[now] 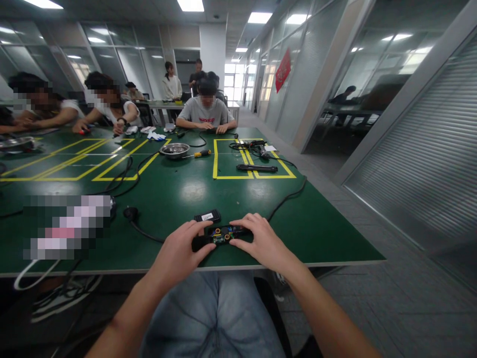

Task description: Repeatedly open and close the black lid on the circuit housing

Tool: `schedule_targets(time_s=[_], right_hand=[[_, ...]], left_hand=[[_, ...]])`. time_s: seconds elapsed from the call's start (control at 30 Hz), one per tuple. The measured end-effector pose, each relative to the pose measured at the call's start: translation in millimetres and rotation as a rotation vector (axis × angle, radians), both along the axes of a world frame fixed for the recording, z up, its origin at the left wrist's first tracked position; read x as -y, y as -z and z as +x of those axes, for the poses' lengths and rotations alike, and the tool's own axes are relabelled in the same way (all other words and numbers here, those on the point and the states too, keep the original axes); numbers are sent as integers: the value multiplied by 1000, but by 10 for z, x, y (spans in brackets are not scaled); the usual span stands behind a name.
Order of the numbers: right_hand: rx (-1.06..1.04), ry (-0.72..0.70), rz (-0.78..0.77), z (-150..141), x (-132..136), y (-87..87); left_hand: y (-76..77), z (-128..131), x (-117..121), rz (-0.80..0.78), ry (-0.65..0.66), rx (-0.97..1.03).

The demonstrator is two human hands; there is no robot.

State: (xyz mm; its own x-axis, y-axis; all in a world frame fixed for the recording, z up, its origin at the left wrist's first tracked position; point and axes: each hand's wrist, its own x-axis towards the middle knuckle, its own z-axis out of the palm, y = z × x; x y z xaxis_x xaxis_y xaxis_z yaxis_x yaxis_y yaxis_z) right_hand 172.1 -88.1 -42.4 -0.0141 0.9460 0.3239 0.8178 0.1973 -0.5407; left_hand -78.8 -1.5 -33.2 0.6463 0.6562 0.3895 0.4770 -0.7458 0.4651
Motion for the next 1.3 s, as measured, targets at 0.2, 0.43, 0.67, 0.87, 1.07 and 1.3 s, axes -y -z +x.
schedule_targets(time_s=[0.2, 0.43, 0.67, 0.87, 1.07, 1.3], right_hand=[[26, -4, -1, 5, 16, -31], [56, -18, 4, -27, 60, -76], [-78, -41, 64, 44, 63, -2], [-126, -44, 106, 69, 41, 24], [-137, -29, 127, 76, 66, 16], [-115, -27, 109, 92, 49, -8]], left_hand=[[-2, 5, -4, -19, 17, -4], [-8, -1, 10, 8, 31, 32], [-66, -24, 26, 6, 69, 128], [-27, -45, 0, 26, 92, 178], [5, -58, -26, 22, 108, 144], [-82, -81, -86, 97, 145, -30]])
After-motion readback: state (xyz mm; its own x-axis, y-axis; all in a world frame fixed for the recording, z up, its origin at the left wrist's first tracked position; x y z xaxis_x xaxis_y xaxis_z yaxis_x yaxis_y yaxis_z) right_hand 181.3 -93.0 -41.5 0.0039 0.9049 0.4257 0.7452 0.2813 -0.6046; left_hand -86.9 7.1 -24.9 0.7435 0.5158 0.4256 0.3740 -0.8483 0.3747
